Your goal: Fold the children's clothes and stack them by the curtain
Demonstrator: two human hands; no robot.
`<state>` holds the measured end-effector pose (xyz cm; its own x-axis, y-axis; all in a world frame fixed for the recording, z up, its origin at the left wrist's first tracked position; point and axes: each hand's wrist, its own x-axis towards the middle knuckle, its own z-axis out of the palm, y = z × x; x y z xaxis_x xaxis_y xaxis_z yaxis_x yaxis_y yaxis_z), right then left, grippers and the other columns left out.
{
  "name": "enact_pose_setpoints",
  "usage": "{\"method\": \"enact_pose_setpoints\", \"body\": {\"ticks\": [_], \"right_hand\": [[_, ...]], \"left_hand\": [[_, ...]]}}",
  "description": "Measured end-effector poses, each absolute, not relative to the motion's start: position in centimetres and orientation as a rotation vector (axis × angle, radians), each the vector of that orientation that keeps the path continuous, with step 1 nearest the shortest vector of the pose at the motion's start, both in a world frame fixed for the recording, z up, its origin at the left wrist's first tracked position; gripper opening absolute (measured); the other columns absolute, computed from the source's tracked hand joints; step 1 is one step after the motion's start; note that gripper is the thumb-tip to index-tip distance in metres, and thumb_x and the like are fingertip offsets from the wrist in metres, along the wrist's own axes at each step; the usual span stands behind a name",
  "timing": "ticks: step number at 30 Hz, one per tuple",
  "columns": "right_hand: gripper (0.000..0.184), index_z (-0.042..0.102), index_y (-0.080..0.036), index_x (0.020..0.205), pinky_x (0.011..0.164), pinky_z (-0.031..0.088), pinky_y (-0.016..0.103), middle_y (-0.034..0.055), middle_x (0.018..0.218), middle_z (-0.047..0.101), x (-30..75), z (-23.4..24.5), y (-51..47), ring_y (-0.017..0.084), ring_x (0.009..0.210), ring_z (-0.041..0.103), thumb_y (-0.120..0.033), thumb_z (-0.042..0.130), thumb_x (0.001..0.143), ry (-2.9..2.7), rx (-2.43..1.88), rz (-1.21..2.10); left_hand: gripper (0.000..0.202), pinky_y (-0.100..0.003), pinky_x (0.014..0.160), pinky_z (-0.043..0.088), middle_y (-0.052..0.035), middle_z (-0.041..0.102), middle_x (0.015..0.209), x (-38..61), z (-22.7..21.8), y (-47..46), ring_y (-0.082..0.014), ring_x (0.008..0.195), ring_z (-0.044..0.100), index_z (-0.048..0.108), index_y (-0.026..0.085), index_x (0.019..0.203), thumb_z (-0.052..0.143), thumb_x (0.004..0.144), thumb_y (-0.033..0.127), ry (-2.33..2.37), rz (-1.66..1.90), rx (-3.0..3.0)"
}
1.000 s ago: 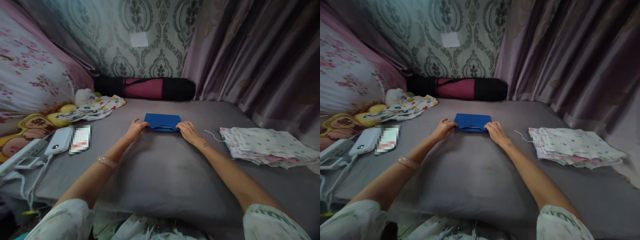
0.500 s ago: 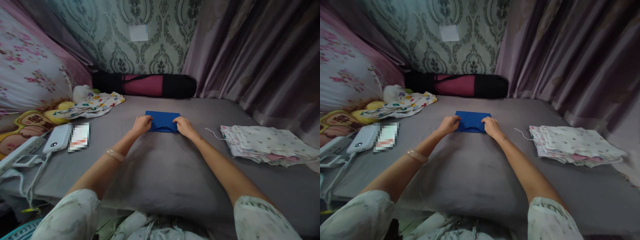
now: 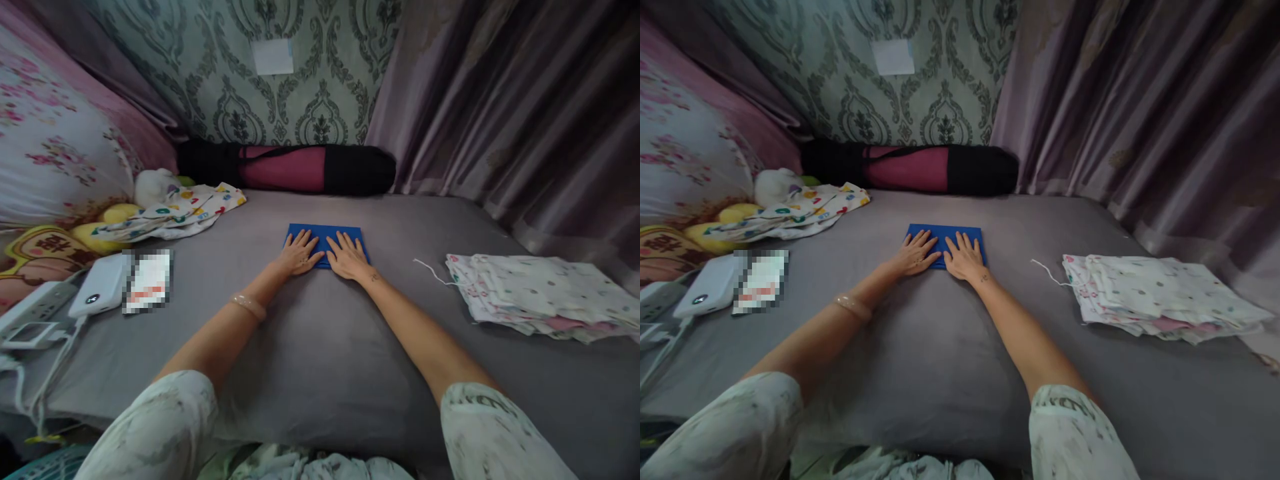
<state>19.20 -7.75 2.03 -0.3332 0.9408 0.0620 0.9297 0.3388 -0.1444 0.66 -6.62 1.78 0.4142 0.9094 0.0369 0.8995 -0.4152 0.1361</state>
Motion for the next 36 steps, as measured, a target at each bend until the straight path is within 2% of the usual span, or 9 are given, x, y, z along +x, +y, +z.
{"method": "enact_pose_setpoints", "body": {"ticks": [6, 10, 13, 16, 20, 24, 30, 36], "right_hand": [[0.057, 0.033, -0.020, 0.149, 0.114, 0.012, 0.055, 0.0117, 0.157, 0.021, 19.1, 2.6, -7.5, 0.032, 0.143, 0.018, -0.040, 0.028, 0.096, -2.490, -1.778, 0.198], [0.057, 0.037, -0.019, 0.146, 0.112, 0.015, 0.058, 0.0135, 0.156, 0.025, 19.0, 4.1, -6.3, 0.034, 0.142, 0.021, -0.043, 0.032, 0.094, -2.553, -1.815, 0.353], [0.053, 0.045, -0.016, 0.140, 0.112, 0.016, 0.058, 0.0155, 0.150, 0.036, 18.7, 4.9, -5.4, 0.032, 0.138, 0.031, -0.037, 0.028, 0.096, -2.530, -1.763, 0.272], [0.052, 0.042, -0.013, 0.142, 0.114, 0.014, 0.053, 0.0146, 0.152, 0.034, 18.2, 4.6, -4.9, 0.027, 0.141, 0.027, -0.029, 0.027, 0.095, -2.454, -1.680, 0.085], [0.055, 0.034, -0.012, 0.147, 0.115, 0.011, 0.053, 0.0117, 0.156, 0.025, 17.7, 2.8, -4.5, 0.026, 0.144, 0.017, -0.028, 0.028, 0.094, -2.453, -1.687, 0.094], [0.056, 0.033, -0.016, 0.147, 0.115, 0.011, 0.056, 0.0092, 0.156, 0.024, 17.5, 1.6, -4.2, 0.026, 0.144, 0.017, -0.031, 0.025, 0.094, -2.455, -1.724, 0.143], [0.057, 0.032, -0.015, 0.148, 0.115, 0.011, 0.056, 0.0091, 0.157, 0.023, 17.5, 1.5, -4.0, 0.027, 0.144, 0.016, -0.031, 0.025, 0.094, -2.465, -1.742, 0.156], [0.057, 0.033, -0.014, 0.147, 0.115, 0.010, 0.057, 0.0106, 0.156, 0.024, 17.3, 2.7, -3.9, 0.028, 0.144, 0.017, -0.032, 0.027, 0.094, -2.499, -1.762, 0.223]], "left_hand": [[0.070, -0.055, 0.114, 0.015, -0.0138, 0.017, 0.158, 0.8, 2.3, -6.3, -0.0312, 0.146, 0.012, 0.029, 0.018, 0.149, 0.026, 0.093, 0.060, 1.630, 0.075, 2.510], [0.068, -0.057, 0.112, 0.019, -0.0159, 0.023, 0.156, 1.2, 3.8, -5.4, -0.0340, 0.144, 0.018, 0.037, 0.018, 0.144, 0.038, 0.089, 0.059, 1.616, -0.019, 2.445], [0.056, -0.054, 0.111, 0.024, -0.0172, 0.036, 0.150, 2.0, 4.4, -4.7, -0.0317, 0.140, 0.030, 0.046, 0.015, 0.137, 0.039, 0.091, 0.046, 1.673, 0.099, 2.482], [0.050, -0.049, 0.113, 0.023, -0.0163, 0.037, 0.150, 2.8, 3.9, -4.2, -0.0276, 0.139, 0.031, 0.044, 0.013, 0.138, 0.032, 0.094, 0.033, 1.774, 0.298, 2.537], [0.053, -0.050, 0.115, 0.015, -0.0119, 0.034, 0.152, 3.2, 2.0, -3.8, -0.0281, 0.143, 0.023, 0.038, 0.017, 0.143, 0.029, 0.095, 0.037, 1.824, 0.323, 2.550], [0.055, -0.053, 0.114, 0.016, -0.0100, 0.033, 0.153, 3.0, 0.7, -3.6, -0.0294, 0.143, 0.022, 0.035, 0.020, 0.146, 0.026, 0.095, 0.041, 1.824, 0.272, 2.508], [0.056, -0.054, 0.114, 0.015, -0.0101, 0.032, 0.154, 3.0, 0.4, -3.4, -0.0309, 0.143, 0.022, 0.035, 0.019, 0.146, 0.025, 0.095, 0.041, 1.833, 0.288, 2.520], [0.057, -0.056, 0.113, 0.019, -0.0138, 0.031, 0.153, 3.1, 1.5, -3.4, -0.0320, 0.143, 0.022, 0.035, 0.014, 0.145, 0.025, 0.096, 0.040, 1.810, 0.217, 2.496]]}}
